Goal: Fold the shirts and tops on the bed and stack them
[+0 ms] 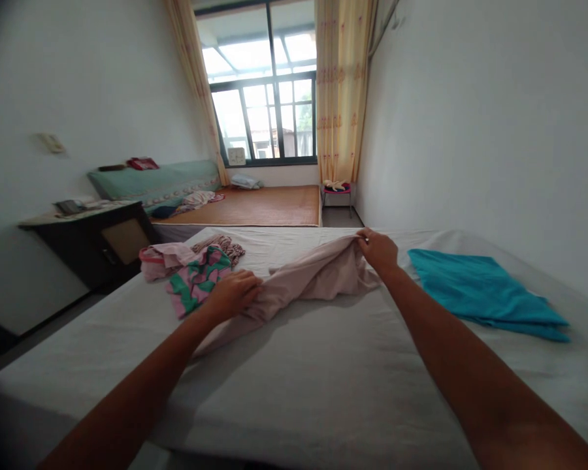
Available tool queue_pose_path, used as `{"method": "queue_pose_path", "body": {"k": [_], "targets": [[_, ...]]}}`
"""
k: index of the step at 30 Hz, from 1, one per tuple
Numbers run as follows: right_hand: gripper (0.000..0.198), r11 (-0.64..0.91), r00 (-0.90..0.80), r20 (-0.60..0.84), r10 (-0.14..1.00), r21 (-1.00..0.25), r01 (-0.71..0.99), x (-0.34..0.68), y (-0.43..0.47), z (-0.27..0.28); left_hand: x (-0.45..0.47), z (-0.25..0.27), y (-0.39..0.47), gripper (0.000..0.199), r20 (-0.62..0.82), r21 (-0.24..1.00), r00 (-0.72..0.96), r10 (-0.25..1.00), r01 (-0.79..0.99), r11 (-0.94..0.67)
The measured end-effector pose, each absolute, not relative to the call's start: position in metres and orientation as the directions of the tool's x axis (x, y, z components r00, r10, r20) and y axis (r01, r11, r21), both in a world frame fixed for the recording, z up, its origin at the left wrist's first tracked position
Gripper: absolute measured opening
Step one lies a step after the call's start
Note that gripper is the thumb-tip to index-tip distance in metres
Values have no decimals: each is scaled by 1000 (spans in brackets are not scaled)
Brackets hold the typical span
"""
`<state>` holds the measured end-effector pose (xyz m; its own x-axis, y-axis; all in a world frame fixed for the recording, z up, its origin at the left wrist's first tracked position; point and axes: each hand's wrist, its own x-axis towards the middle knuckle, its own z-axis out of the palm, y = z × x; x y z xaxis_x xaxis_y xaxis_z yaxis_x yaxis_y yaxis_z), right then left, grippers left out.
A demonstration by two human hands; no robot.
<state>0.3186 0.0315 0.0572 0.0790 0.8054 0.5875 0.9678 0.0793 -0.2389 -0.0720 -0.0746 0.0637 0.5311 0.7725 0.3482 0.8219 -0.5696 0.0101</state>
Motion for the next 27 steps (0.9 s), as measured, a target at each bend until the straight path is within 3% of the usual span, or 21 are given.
{"method": "queue_pose_path", "body": {"k": [3,6,10,13,15,17,19,21,24,27], "targets": [[30,67,135,657,742,-273,960,335,34,73,-78,76,-40,24,459,45,345,819,911,-409],[25,108,144,720,679,-292,950,338,33,87,-72,98,-9,22,594,144,209,777,922,-358],[22,249,219,831,511,-387,888,336,19,108,-62,140,10,20,792,400,-7,611,762,-509],[25,395,244,856,455,-440,806,338,-2,118,-61,155,-2,25,815,521,-112,568,567,-637],[38,479,161,772,615,-528,701,344,-18,115,-65,150,-19,31,731,588,47,681,464,-663],[55,464,7,555,832,-701,541,353,-29,105,-71,137,-38,34,453,668,446,772,404,-625],[60,344,-87,341,936,-831,437,363,-32,90,-75,121,-50,34,71,728,759,647,405,-554],[57,270,-51,278,959,-849,454,370,-27,74,-73,105,-51,36,-100,757,826,555,425,-497],[45,299,-12,371,928,-728,617,366,-13,52,-62,80,-34,41,91,705,664,742,483,-519],[35,341,-122,407,905,-523,781,346,-5,26,-53,50,-14,35,306,463,462,833,692,-554]]}}
